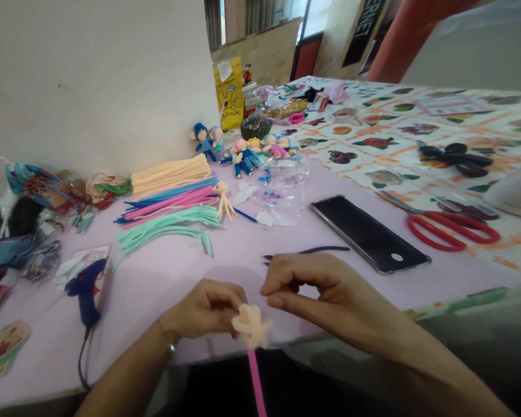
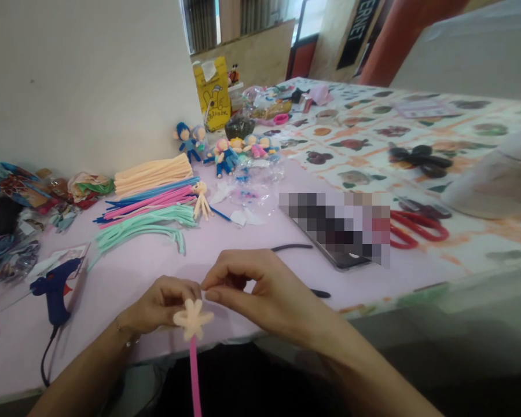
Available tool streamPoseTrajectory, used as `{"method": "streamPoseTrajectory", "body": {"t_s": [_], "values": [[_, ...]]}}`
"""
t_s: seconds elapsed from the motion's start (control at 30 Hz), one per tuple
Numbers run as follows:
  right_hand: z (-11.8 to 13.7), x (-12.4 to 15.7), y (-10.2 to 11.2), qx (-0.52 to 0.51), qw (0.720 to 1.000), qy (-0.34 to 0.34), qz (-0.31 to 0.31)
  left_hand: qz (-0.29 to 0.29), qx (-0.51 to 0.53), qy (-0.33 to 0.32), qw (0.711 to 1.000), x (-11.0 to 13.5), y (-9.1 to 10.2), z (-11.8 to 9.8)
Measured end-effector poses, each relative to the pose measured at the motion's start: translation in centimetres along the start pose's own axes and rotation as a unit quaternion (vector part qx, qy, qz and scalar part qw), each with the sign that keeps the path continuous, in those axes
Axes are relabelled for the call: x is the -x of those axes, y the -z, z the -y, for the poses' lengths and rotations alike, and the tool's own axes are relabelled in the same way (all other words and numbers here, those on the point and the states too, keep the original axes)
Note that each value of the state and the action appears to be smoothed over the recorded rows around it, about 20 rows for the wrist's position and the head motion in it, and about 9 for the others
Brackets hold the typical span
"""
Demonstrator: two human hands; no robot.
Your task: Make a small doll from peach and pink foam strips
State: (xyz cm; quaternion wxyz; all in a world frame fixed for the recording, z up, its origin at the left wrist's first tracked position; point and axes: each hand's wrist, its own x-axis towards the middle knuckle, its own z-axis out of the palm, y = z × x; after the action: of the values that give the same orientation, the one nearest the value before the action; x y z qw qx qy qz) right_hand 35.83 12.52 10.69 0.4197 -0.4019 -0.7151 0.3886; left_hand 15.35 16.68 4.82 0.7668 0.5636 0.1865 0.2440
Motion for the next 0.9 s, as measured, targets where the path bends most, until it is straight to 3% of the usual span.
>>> {"method": "streamPoseTrajectory", "body": {"t_s": [0.13, 0.27, 0.57, 0.9], "values": [[-0.4, 0.1, -0.2, 0.063, 0.989, 0.117, 0.067, 0.033, -0.037, 0.043, 0.998, 0.3, 0.2, 0.1], [-0.5, 0.0, -0.3, 0.103, 0.975, 0.157, 0.122, 0.056, -0.053, 0.061, 0.995, 0.2, 0.1, -0.1], [-0.4, 0.0, -0.6, 0.130, 0.962, 0.166, 0.173, 0.099, -0.045, 0.035, 0.993, -0.1, 0.2, -0.5], [-0.7, -0.1, -1.4, 0.068, 0.972, 0.130, 0.184, 0.137, -0.033, 0.000, 0.990, -0.2, 0.2, -0.1]]}}
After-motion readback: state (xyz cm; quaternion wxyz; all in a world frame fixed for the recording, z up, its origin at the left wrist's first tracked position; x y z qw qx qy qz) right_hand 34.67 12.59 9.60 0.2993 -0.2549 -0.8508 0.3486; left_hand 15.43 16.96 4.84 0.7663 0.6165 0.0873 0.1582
